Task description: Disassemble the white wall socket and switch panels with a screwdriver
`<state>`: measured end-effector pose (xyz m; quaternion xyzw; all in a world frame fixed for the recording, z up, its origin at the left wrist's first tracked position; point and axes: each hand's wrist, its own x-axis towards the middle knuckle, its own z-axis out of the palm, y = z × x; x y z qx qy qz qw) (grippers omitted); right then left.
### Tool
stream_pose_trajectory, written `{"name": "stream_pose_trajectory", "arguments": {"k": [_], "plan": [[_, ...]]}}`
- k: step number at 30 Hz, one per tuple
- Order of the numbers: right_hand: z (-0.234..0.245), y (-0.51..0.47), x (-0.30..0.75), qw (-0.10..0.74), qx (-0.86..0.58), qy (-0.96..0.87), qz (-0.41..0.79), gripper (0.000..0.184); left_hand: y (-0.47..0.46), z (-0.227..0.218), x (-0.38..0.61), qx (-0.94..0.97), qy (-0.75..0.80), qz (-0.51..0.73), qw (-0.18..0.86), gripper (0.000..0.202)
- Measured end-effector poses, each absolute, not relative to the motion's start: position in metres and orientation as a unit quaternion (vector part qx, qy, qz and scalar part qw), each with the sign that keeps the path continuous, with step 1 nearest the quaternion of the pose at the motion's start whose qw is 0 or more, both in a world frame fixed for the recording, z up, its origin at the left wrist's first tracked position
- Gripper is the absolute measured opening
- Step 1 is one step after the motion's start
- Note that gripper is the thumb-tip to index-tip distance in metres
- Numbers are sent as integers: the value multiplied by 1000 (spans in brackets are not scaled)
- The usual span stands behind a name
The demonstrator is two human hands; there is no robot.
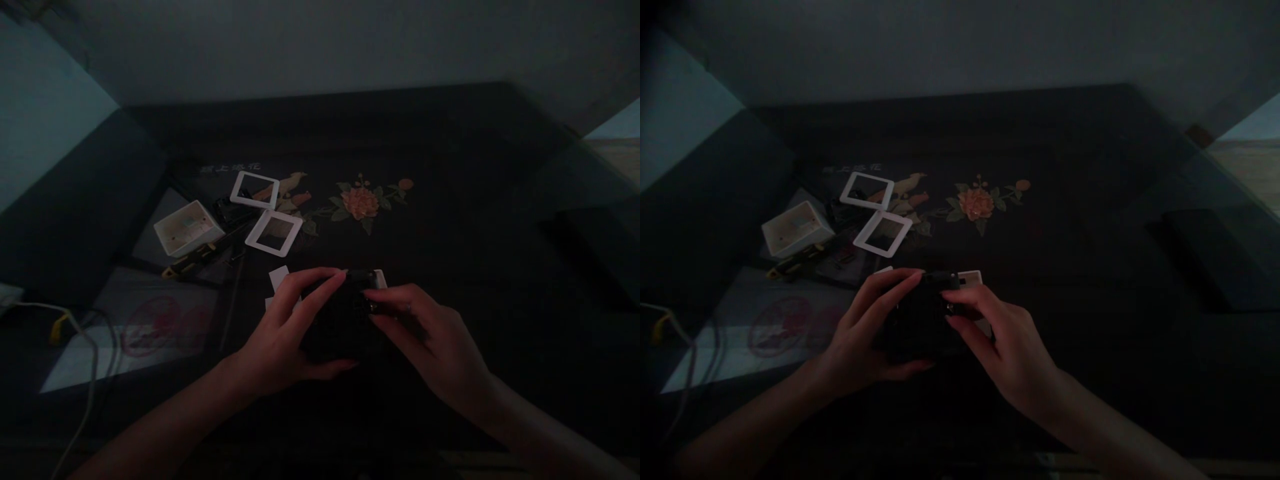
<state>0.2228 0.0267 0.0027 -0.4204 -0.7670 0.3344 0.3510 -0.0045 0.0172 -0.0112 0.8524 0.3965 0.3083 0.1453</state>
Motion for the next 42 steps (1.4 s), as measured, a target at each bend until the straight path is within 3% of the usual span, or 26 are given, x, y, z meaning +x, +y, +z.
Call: {"name": "stream_pose_trajectory", "arguments": {"k": [10,17,21,26,32,36,42], "plan": [[1,25,220,351,-428,-807,205,12,16,-11,-1,852,393,314,146,86],[3,32,221,387,-368,-845,27,10,15,-12,-1,850,394,308,162,89],[8,28,225,431,-341,-819,165,14,16,-14,-2,840,403,308,196,93],[12,29,230,480,-460,-608,434,11,16,-12,-4,830,397,328,213,93],[7,38,232,381,-466,-444,664,9,16,-11,-6,824,385,361,204,93],[12,33,223,298,-422,-454,726,25,16,-9,-4,828,382,357,201,90],[14,29,219,278,-420,-536,677,30,13,-11,-1,827,369,361,224,92]]}}
